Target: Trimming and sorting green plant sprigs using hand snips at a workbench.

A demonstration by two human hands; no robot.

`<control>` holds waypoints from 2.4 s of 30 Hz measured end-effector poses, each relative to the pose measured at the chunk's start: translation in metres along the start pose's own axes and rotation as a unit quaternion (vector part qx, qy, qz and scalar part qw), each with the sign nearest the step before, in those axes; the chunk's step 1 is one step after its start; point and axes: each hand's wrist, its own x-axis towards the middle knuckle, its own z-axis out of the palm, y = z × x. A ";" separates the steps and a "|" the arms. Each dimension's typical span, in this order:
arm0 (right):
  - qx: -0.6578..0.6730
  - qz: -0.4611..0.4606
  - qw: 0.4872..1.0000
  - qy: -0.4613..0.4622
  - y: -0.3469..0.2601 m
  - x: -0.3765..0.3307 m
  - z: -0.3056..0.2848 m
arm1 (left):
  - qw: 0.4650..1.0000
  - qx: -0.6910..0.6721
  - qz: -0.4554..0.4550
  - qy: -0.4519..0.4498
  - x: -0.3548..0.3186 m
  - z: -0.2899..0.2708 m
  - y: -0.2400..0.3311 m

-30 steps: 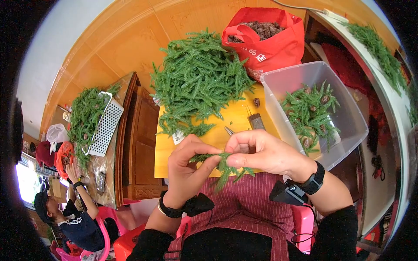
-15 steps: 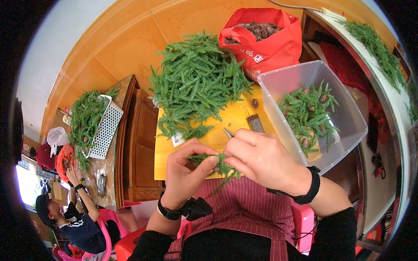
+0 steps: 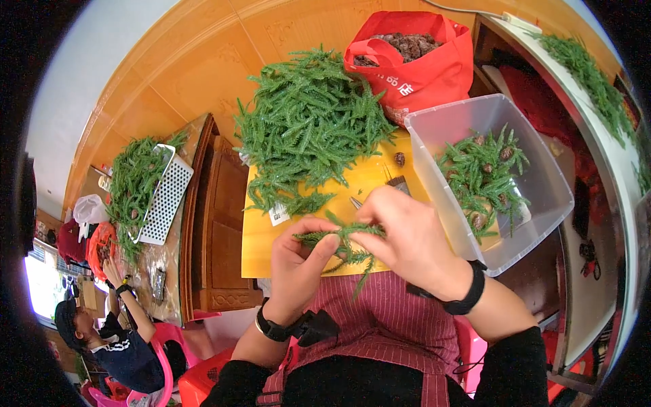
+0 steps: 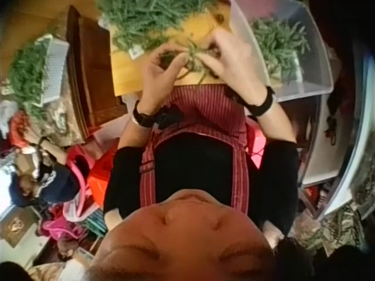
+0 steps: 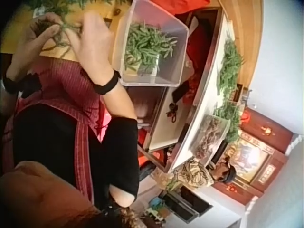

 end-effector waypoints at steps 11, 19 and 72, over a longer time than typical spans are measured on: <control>0.560 0.382 0.720 -0.147 0.005 -0.014 -0.005 | 0.928 0.220 0.301 -0.026 0.001 -0.012 -0.008; 0.473 0.238 0.828 -0.182 0.016 -0.016 -0.009 | 0.893 0.245 0.364 -0.095 0.007 -0.016 -0.010; 0.540 0.339 0.770 -0.023 0.003 -0.027 0.012 | 0.998 -0.014 0.063 -0.026 0.006 0.002 -0.019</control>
